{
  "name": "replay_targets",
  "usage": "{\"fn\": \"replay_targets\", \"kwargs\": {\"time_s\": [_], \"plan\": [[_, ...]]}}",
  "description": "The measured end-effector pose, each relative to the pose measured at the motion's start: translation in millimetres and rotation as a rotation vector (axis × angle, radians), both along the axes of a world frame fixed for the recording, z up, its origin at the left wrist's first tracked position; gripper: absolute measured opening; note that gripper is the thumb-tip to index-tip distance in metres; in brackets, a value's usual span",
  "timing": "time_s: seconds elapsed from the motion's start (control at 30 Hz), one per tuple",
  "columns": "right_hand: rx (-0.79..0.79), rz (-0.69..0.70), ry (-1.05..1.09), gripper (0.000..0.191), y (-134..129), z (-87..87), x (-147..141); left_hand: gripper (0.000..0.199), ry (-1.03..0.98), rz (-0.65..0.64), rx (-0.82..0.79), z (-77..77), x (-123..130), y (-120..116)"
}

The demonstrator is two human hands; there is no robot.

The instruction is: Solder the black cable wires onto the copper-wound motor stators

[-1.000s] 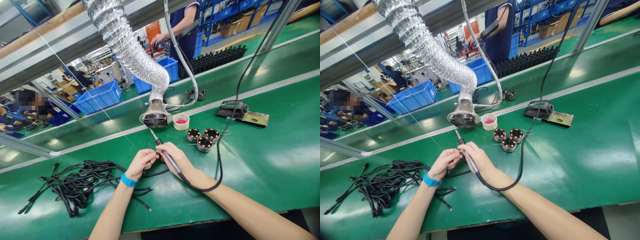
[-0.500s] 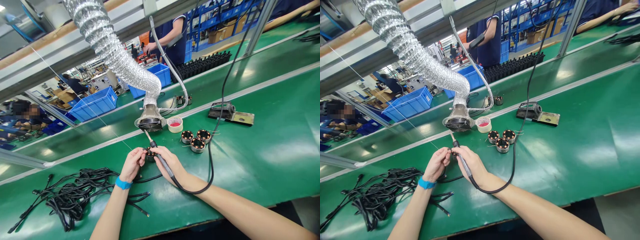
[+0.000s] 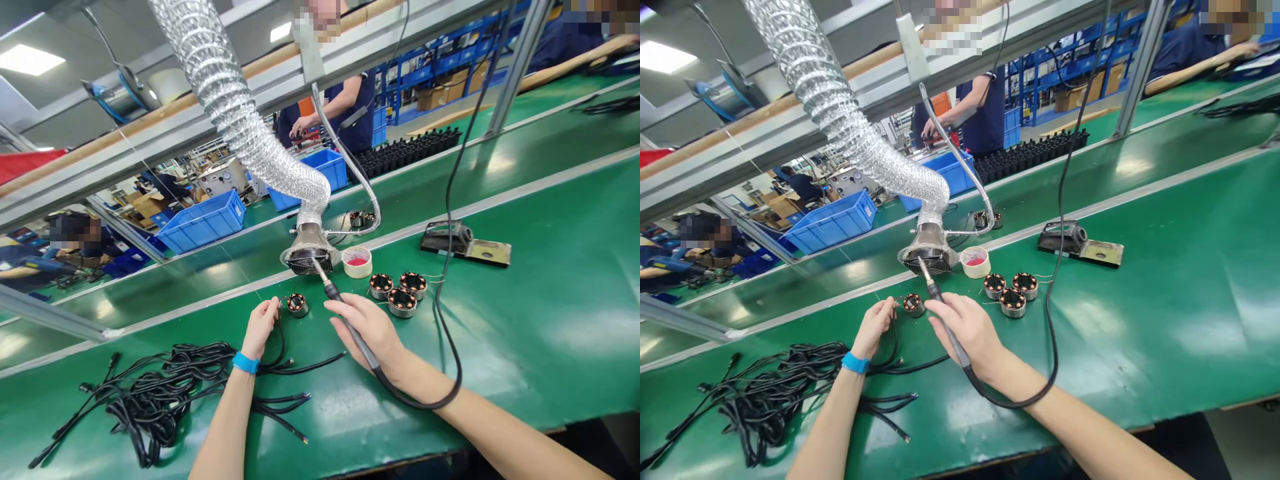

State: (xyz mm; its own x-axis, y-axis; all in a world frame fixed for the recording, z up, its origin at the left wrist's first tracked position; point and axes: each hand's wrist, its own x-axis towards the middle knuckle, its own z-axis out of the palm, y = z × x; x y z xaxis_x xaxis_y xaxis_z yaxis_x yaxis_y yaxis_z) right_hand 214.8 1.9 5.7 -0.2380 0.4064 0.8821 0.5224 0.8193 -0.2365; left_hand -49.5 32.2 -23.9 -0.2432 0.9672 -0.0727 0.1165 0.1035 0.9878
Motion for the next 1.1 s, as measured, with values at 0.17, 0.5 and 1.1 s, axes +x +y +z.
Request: {"fn": "replay_targets", "kwargs": {"time_s": [0.17, 0.5, 1.1], "plan": [[0.086, -0.165, -0.140, 0.034, -0.8, -17.0, 48.7, 0.037, -0.246, 0.021, 0.086, 27.5, -17.5, -7.5], [-0.197, -0.464, -0.255, 0.032, 8.4, -42.7, 96.6, 0.020, -0.419, -0.254, 0.209, 64.3, 4.3, -36.5], [-0.276, -0.211, -0.105, 0.032, 4.6, -54.9, 75.3, 0.011, 0.976, -0.634, 0.143, 16.0, 68.7, -86.1]]}}
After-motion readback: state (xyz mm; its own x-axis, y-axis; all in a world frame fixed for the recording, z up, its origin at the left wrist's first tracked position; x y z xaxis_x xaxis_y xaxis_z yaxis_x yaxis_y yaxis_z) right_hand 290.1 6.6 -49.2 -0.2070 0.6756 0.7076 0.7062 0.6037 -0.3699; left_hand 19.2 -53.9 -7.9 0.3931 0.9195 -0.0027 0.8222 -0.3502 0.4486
